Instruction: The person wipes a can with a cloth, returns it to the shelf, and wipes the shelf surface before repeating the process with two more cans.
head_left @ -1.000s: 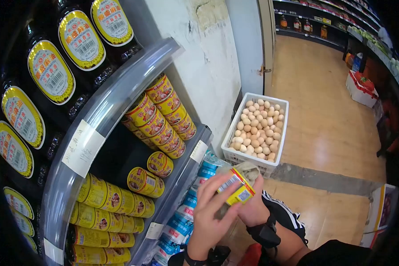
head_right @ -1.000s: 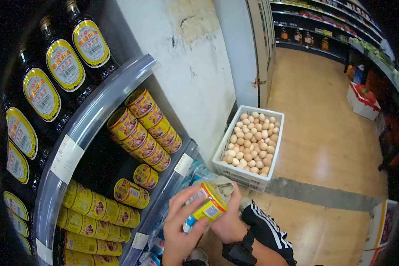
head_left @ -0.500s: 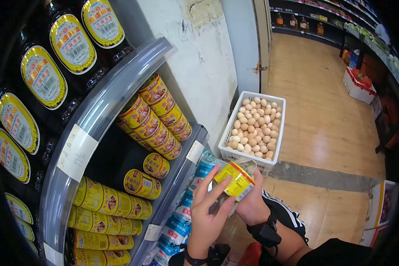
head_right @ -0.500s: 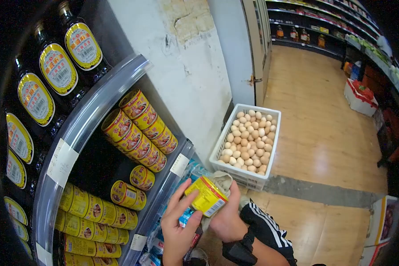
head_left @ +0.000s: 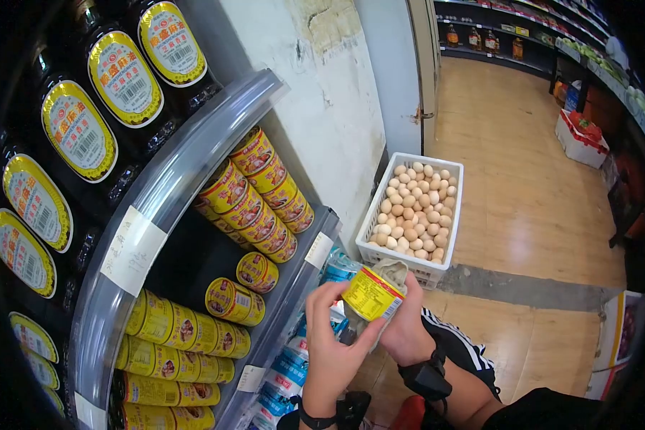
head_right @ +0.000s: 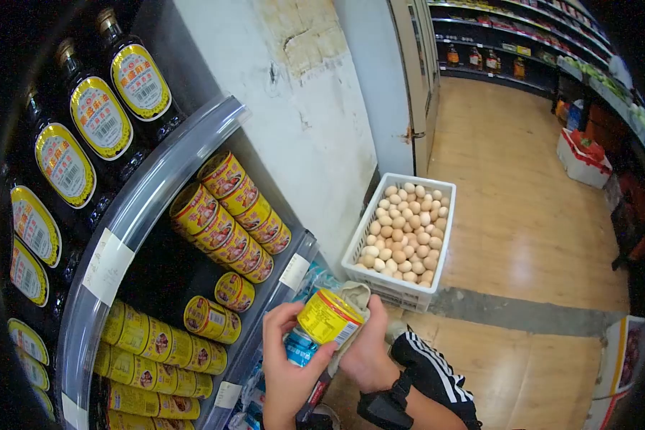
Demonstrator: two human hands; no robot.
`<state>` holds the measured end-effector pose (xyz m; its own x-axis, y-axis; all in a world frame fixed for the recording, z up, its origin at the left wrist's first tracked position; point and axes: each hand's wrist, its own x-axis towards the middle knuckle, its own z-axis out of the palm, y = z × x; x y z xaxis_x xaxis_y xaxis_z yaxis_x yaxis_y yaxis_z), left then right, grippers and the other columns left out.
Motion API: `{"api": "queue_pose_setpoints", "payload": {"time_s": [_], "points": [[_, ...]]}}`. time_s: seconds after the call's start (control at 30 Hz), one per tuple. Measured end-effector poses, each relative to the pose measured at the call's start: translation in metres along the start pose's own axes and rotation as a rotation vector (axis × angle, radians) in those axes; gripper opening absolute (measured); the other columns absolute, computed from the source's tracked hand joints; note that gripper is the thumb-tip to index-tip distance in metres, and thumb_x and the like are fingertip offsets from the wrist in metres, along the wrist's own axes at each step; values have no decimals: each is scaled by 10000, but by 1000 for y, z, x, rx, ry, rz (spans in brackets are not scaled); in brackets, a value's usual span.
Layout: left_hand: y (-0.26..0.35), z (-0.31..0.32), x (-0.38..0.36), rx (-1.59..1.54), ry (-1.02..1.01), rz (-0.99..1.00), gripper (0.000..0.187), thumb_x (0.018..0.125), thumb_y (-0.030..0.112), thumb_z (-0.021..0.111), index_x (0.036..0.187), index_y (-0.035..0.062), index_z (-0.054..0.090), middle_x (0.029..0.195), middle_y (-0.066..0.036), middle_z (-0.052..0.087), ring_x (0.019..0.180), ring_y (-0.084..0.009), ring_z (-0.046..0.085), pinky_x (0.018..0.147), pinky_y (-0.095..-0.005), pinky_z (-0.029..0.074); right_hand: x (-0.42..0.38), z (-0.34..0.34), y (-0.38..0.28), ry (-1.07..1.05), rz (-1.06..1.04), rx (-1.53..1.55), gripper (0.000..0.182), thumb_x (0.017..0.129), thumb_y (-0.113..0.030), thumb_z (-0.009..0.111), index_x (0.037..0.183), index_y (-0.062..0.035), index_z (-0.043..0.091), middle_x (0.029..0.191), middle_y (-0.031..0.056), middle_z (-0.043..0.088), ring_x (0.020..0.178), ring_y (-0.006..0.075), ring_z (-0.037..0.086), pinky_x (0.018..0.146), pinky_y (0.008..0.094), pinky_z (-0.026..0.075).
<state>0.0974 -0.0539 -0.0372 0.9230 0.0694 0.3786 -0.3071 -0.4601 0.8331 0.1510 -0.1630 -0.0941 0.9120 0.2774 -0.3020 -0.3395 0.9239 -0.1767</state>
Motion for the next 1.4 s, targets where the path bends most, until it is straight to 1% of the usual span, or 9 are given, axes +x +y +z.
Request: {"api": "queue_pose_setpoints", "payload": {"time_s": [0.23, 0.33, 0.53, 0.63, 0.93, 1.1, 1.23, 1.33, 1.4], "points": [[-3, -2, -4, 265, -147, -58, 789, 700, 160, 857, 1382, 30, 483, 1373, -204, 528, 1273, -358, 511, 1059, -439, 402, -7, 12, 3, 56, -10, -54, 599, 1023, -516, 286, 1248, -46, 581, 1238, 158, 646, 1142, 313, 629, 1017, 456, 493], [-2, 4, 0, 535, 29, 206, 790, 700, 174, 860, 1382, 39, 484, 1408, -213, 504, 1305, -368, 487, 1068, -455, 386, -1, 12, 6, 87, -20, 5, 592, 1024, -514, 287, 1252, -55, 583, 1228, 153, 654, 1134, 312, 635, 1023, 456, 491], [-10, -9, 0, -25, -204, 80, 813, 726, 202, 849, 1416, 29, 457, 1414, -199, 514, 1319, -333, 484, 1129, -439, 328, -3, -1, 4, -1, -42, -11, 601, 1017, -521, 294, 1246, -52, 593, 1196, 150, 670, 1105, 302, 652, 993, 443, 510], [-8, 1, -4, -391, -98, -221, 746, 778, 217, 821, 1419, 63, 470, 1426, -181, 482, 1278, -371, 493, 1078, -467, 371, -7, 7, 2, -16, -5, -15, 605, 1013, -526, 296, 1239, -54, 598, 1187, 148, 673, 1104, 294, 653, 981, 434, 517], [-4, 5, 1, 625, 90, 436, 726, 658, 98, 867, 1301, 39, 535, 1396, -171, 511, 1242, -267, 522, 1081, -413, 386, -3, 7, 2, -7, 31, -9, 674, 1006, -540, 282, 1297, -3, 567, 1222, 178, 657, 1119, 314, 645, 994, 462, 507], [-16, 4, -1, -397, 25, -38, 773, 753, 111, 840, 1414, 29, 448, 1377, -161, 514, 1280, -315, 504, 1091, -410, 382, -12, 14, 0, 82, 24, -93, 616, 1010, -542, 296, 1273, -63, 579, 1197, 151, 663, 1108, 293, 648, 995, 442, 510], [-10, -2, -4, -443, -197, -301, 766, 780, 147, 830, 1416, -8, 432, 1446, -170, 479, 1316, -256, 491, 1111, -385, 371, -13, 10, -4, 51, 14, -70, 614, 1013, -544, 302, 1276, -63, 577, 1208, 149, 660, 1114, 286, 646, 997, 439, 510], [-1, -2, -2, -89, -218, -171, 819, 739, 159, 860, 1419, 16, 426, 1427, -176, 503, 1292, -277, 524, 1128, -462, 345, -10, 8, -5, 57, -15, -86, 696, 997, -619, 308, 1265, -40, 587, 1240, 161, 653, 1124, 300, 642, 996, 439, 507], [9, 4, -3, 413, -55, 210, 807, 706, 155, 871, 1386, 38, 454, 1358, -178, 554, 1279, -326, 533, 1133, -560, 301, -9, 7, -7, 22, 4, -109, 689, 1004, -601, 303, 1283, -36, 579, 1255, 159, 648, 1143, 297, 634, 1022, 437, 489]]}}
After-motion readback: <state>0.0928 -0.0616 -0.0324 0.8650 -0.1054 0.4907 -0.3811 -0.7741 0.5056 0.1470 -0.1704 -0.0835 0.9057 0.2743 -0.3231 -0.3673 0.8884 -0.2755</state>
